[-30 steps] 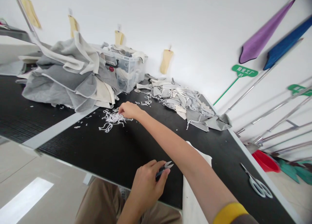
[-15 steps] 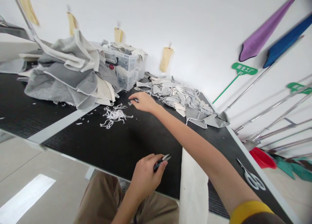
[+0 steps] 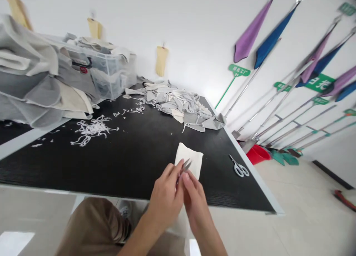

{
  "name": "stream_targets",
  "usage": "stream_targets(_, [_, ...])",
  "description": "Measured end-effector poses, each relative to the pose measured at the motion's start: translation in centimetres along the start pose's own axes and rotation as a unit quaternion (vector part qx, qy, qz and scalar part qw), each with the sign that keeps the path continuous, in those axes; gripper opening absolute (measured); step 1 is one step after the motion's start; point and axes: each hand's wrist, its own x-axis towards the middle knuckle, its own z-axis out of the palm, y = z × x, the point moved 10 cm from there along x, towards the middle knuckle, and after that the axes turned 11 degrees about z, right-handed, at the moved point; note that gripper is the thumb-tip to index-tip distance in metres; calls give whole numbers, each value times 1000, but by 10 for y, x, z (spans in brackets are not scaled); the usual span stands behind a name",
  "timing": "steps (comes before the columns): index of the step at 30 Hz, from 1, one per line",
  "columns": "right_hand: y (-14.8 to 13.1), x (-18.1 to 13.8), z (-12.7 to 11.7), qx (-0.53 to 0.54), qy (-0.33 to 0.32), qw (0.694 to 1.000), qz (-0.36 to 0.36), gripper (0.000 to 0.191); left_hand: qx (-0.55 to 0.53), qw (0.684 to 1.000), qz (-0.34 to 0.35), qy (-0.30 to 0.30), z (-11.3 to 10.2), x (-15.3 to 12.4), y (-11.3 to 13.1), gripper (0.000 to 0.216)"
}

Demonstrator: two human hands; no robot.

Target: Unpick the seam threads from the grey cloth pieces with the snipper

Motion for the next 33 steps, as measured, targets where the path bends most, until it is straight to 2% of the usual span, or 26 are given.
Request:
stream_targets(2, [23,-12,-5,117,16,991,60,51,33,996,14,-82,33,-3,26,48])
stream_targets(4, [32,-18,-17,218,40,972,79,47,69,986,43,-143,55,-12,46,50])
stream_targets(6, [32,-22,-38,287,58,954,68,42,104,977,84,-168,61,-21,59,48])
stream_targets(8, [28,-30,-69,321,78,943,45,37,152,974,109,-131,50,-21,63,43])
stream_targets(10, [22,-41,-108,331,110,937,6,35,233,965,93,-73,35,-14,54,38])
stream_targets(11, [18,-48,-129,329,132,935,-18,35,284,954,71,-63,32,-9,45,37])
stream_targets(12, [15,-55,-149,322,154,933,-38,37,336,938,41,-76,34,-4,33,38])
stream_targets(14, [13,-67,-183,290,190,936,-60,40,411,900,-11,-147,51,5,6,43])
stream_targets(17, [24,-74,-211,223,224,948,-37,44,451,867,-47,-206,77,14,-21,55])
stream_targets(20, [47,-71,-212,177,228,957,9,49,436,873,-66,-209,92,17,-34,73])
stream_targets(23, [68,-63,-195,145,218,964,45,56,371,897,-90,-221,100,18,-45,76])
stream_targets(26, [81,-55,-176,105,206,971,63,62,289,926,-108,-218,102,21,-54,62])
stream_targets(30, [93,-43,-159,74,194,977,56,63,181,953,-124,-209,106,22,-62,21])
stream_targets(33, [100,-36,-153,50,184,980,53,64,107,959,-133,-227,114,18,-61,26])
